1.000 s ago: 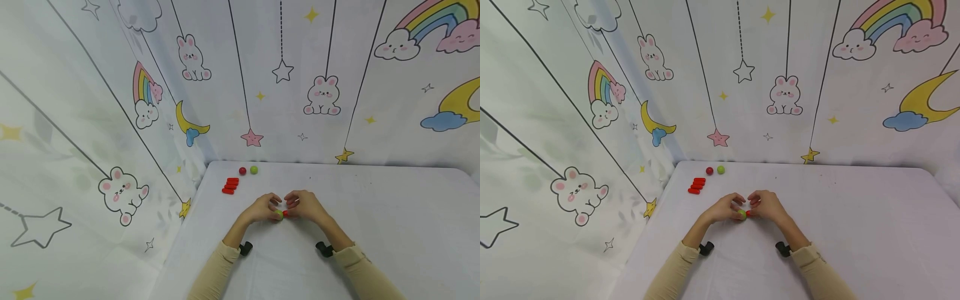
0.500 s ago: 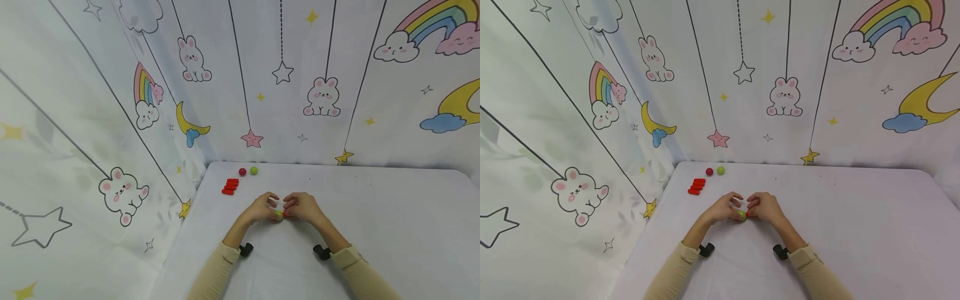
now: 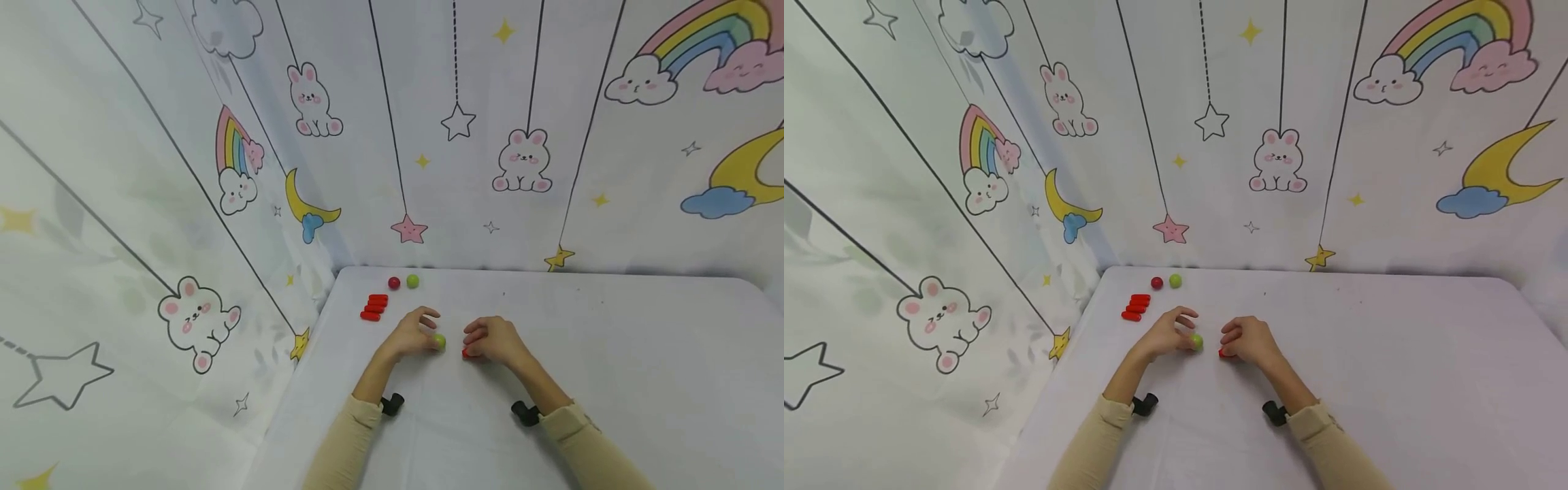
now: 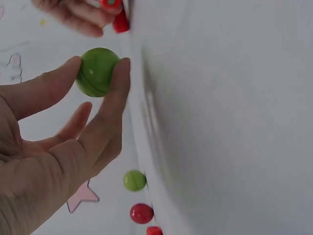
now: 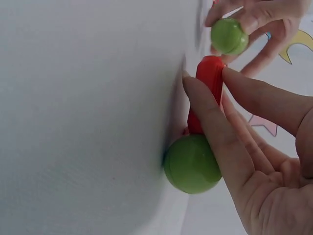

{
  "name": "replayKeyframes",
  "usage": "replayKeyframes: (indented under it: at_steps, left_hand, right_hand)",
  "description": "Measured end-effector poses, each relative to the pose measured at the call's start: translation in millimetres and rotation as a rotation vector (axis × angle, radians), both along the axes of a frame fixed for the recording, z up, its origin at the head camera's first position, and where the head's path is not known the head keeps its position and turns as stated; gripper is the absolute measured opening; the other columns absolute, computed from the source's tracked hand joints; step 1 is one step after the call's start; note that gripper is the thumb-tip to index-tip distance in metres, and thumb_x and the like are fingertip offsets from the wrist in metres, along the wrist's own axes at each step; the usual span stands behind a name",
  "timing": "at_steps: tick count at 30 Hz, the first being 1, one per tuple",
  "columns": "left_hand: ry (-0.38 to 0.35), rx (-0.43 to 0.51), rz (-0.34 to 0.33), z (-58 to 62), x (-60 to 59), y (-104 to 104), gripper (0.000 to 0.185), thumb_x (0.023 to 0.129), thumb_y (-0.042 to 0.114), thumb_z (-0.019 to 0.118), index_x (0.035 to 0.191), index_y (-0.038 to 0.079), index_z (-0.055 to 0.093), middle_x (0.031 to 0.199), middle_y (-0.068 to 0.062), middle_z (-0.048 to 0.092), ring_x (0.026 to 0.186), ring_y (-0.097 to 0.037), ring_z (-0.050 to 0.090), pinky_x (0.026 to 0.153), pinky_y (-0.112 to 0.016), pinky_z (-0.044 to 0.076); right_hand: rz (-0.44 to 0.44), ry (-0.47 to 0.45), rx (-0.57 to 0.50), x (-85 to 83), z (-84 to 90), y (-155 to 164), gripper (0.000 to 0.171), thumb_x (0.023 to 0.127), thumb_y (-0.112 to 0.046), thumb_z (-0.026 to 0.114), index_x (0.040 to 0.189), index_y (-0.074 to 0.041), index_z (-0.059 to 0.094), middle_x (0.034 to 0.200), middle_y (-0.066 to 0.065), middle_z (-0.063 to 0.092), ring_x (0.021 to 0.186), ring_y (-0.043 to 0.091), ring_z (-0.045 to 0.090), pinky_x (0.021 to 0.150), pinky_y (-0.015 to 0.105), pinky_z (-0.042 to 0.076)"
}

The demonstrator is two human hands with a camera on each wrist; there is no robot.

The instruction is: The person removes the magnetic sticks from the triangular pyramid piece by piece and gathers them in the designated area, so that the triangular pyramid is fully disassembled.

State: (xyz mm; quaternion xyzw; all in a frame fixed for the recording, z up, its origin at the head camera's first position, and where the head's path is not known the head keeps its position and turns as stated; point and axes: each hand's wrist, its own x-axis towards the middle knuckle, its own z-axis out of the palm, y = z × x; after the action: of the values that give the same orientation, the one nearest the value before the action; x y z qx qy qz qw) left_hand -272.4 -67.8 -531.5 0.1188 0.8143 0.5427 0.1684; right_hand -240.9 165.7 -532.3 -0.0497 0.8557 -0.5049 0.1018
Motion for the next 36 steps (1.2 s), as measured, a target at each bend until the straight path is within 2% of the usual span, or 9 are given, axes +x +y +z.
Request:
replayKeyframes:
  at_steps: [4,6,9,17,24,32,36]
  left_hand:
    - [-0.05,0.127,0.062,3.7,-6.9,-10.9,0.063,0.085,-0.01,0.077,0.142,-0.003,0.053,0.136,-0.03,0.055,0.094,-0.025,0.072,0.081,-0.038,0.063]
    - [-0.054,0.15,0.07,5.1,-9.6,-13.4,0.062,0.086,-0.01,0.076,0.143,-0.005,0.052,0.137,-0.032,0.053,0.093,-0.026,0.072,0.081,-0.038,0.063]
    - [-0.026,0.134,0.077,5.3,-12.7,-13.7,0.061,0.086,-0.008,0.078,0.141,-0.004,0.053,0.136,-0.031,0.055,0.091,-0.024,0.071,0.081,-0.035,0.063]
    - [0.109,-0.053,0.13,9.5,-25.0,-12.9,0.058,0.083,0.007,0.086,0.136,0.005,0.062,0.133,-0.023,0.063,0.099,-0.025,0.069,0.086,-0.039,0.057]
    - [0.158,-0.052,0.175,16.3,-42.7,-7.3,0.054,0.086,0.002,0.083,0.135,0.002,0.06,0.132,-0.02,0.062,0.112,-0.027,0.069,0.089,-0.038,0.06]
    - [0.216,-0.021,0.218,19.3,-64.4,0.5,0.052,0.085,-0.003,0.082,0.132,-0.002,0.06,0.127,-0.019,0.06,0.112,-0.03,0.07,0.087,-0.036,0.061]
    - [0.243,-0.042,0.25,17.3,-72.2,5.2,0.05,0.086,-0.002,0.082,0.131,-0.002,0.061,0.128,-0.02,0.059,0.109,-0.028,0.07,0.087,-0.034,0.06]
  right_hand:
    - [-0.01,-0.032,-0.002,-0.4,-0.2,0.8,0.036,0.083,0.001,0.083,0.118,0.002,0.071,0.095,0.006,0.078,0.08,0.015,0.073,0.069,0.03,0.061]
    - [-0.002,-0.03,0.004,-0.5,0.3,0.2,0.036,0.084,0.0,0.082,0.118,0.002,0.071,0.096,0.006,0.078,0.081,0.015,0.073,0.069,0.03,0.062]
    - [0.004,-0.024,0.022,0.2,1.0,-0.9,0.033,0.085,0.0,0.081,0.116,0.001,0.072,0.095,0.005,0.077,0.081,0.015,0.072,0.07,0.032,0.062]
    - [0.039,0.003,0.072,2.6,-3.5,-3.4,0.027,0.087,-0.003,0.078,0.114,-0.002,0.073,0.093,0.0,0.075,0.085,0.016,0.069,0.068,0.033,0.061]
    - [0.075,0.07,0.128,1.2,-3.8,-2.4,0.022,0.091,-0.009,0.079,0.112,-0.006,0.075,0.092,-0.004,0.075,0.087,0.014,0.068,0.077,0.035,0.056]
    - [0.108,0.075,0.118,2.6,0.8,-2.6,0.021,0.092,-0.012,0.079,0.111,-0.006,0.075,0.091,-0.004,0.074,0.088,0.014,0.067,0.082,0.038,0.056]
    - [0.118,0.069,0.096,2.5,1.2,-0.9,0.022,0.091,-0.013,0.08,0.112,-0.006,0.075,0.091,-0.005,0.075,0.088,0.012,0.068,0.081,0.037,0.055]
